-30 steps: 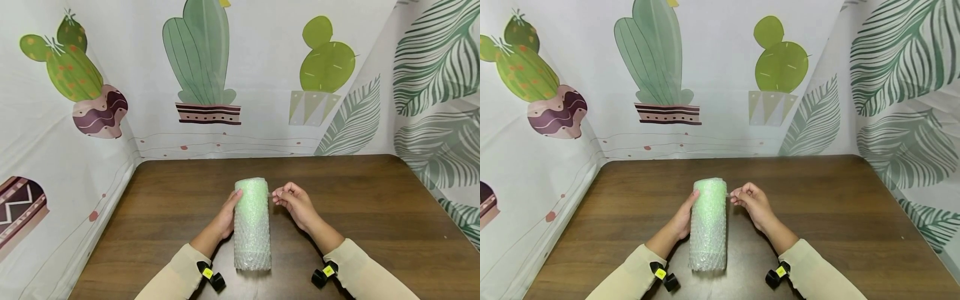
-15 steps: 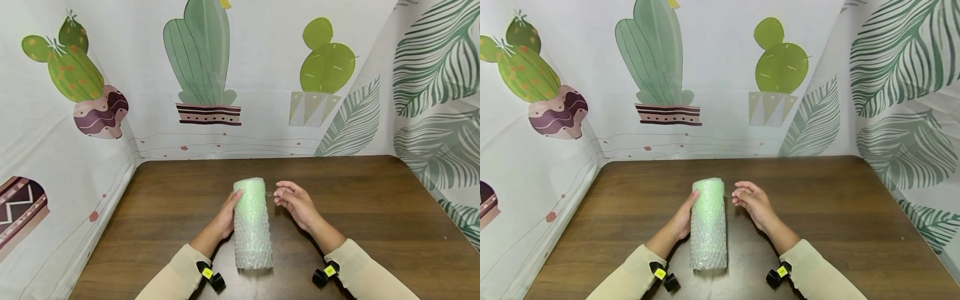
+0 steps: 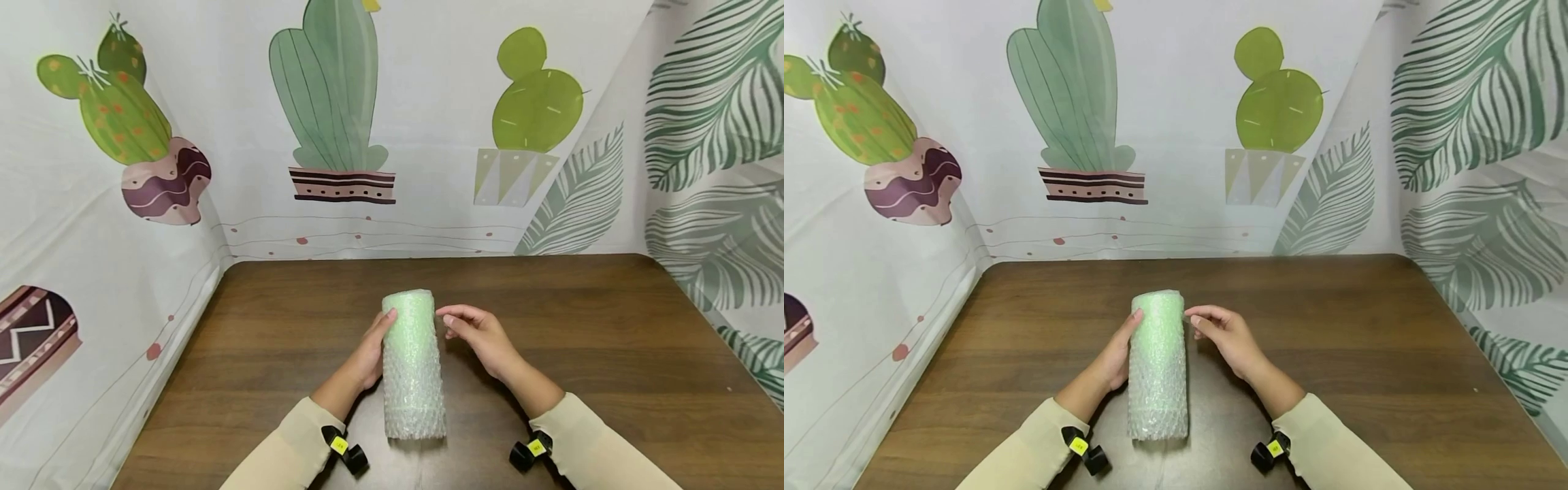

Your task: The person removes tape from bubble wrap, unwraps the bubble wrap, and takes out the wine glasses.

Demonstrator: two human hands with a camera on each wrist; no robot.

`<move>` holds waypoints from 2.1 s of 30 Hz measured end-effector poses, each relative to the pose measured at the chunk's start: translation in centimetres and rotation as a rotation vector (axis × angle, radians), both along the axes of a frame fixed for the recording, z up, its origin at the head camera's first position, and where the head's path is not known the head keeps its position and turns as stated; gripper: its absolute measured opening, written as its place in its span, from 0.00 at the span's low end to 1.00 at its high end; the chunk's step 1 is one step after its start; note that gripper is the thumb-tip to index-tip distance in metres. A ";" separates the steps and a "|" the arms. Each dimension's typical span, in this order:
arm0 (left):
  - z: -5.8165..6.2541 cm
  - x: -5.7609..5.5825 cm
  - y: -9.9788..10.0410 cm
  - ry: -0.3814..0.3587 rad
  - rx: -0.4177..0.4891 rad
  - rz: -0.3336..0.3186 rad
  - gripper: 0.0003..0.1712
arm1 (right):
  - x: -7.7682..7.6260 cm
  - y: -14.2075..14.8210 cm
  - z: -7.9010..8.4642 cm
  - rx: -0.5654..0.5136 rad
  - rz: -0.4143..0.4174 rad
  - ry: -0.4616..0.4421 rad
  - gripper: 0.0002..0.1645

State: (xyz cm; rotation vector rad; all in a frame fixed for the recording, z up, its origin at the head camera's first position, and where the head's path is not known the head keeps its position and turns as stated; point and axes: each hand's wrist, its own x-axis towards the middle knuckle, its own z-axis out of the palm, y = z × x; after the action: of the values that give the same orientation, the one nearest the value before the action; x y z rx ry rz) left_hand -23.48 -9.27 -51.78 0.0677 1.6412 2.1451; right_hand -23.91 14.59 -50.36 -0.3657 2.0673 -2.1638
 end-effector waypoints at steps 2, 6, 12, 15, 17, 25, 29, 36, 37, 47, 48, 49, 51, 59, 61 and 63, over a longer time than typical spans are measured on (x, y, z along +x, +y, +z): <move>0.0 0.0 0.0 0.003 -0.010 -0.004 0.44 | 0.1 -0.2 0.1 0.044 -0.014 0.026 0.19; 0.0 0.0 -0.1 0.008 -0.018 -0.009 0.44 | 0.2 -0.3 0.2 0.079 -0.021 0.063 0.15; 0.1 0.1 -0.1 0.023 -0.032 -0.011 0.43 | 0.2 -0.3 0.2 0.103 -0.038 0.112 0.12; 0.2 0.1 -0.1 0.025 -0.027 -0.008 0.43 | 0.2 -0.4 0.3 0.101 -0.060 0.123 0.11; 0.2 0.1 -0.1 0.023 -0.021 -0.006 0.43 | 0.2 -0.4 0.4 0.090 -0.070 0.131 0.11; 0.2 0.1 -0.2 0.033 -0.020 0.012 0.44 | 0.2 -0.2 0.3 0.032 -0.063 0.190 0.11; 0.3 0.1 -0.2 0.033 -0.016 0.014 0.43 | 0.1 -0.3 0.2 0.024 -0.064 0.198 0.12; 0.2 0.1 -0.1 0.040 -0.022 0.032 0.42 | 0.2 -0.5 0.2 -0.004 -0.095 0.203 0.11; 0.2 0.0 -0.1 0.041 -0.024 0.037 0.42 | 0.2 -0.5 0.2 -0.007 -0.097 0.205 0.11; 0.1 0.0 0.0 0.037 -0.046 0.069 0.41 | 0.2 -0.4 0.2 0.023 -0.105 0.246 0.08; 0.1 0.0 0.0 0.038 -0.046 0.068 0.41 | 0.2 -0.4 0.2 0.022 -0.105 0.251 0.08; 0.2 0.0 0.1 0.038 -0.046 0.067 0.41 | 0.2 -0.4 0.2 0.021 -0.105 0.254 0.08; 0.2 0.0 0.1 0.038 -0.046 0.066 0.41 | 0.2 -0.4 0.3 0.015 -0.103 0.258 0.07; 0.3 0.1 0.2 0.042 -0.053 0.094 0.39 | 0.2 -0.4 0.3 -0.085 -0.044 0.208 0.13; 0.4 0.1 0.2 0.047 -0.059 0.105 0.39 | 0.1 -0.4 0.3 -0.101 -0.029 0.213 0.14; 0.4 0.1 0.2 0.050 -0.063 0.114 0.39 | 0.0 -0.3 0.3 -0.115 -0.024 0.219 0.13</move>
State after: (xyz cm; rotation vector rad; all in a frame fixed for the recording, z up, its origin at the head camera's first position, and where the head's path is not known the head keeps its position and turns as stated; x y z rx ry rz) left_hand -23.35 -9.03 -51.36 0.0088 1.7800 2.1897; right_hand -23.90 14.27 -50.06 -0.6192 2.0668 -2.3590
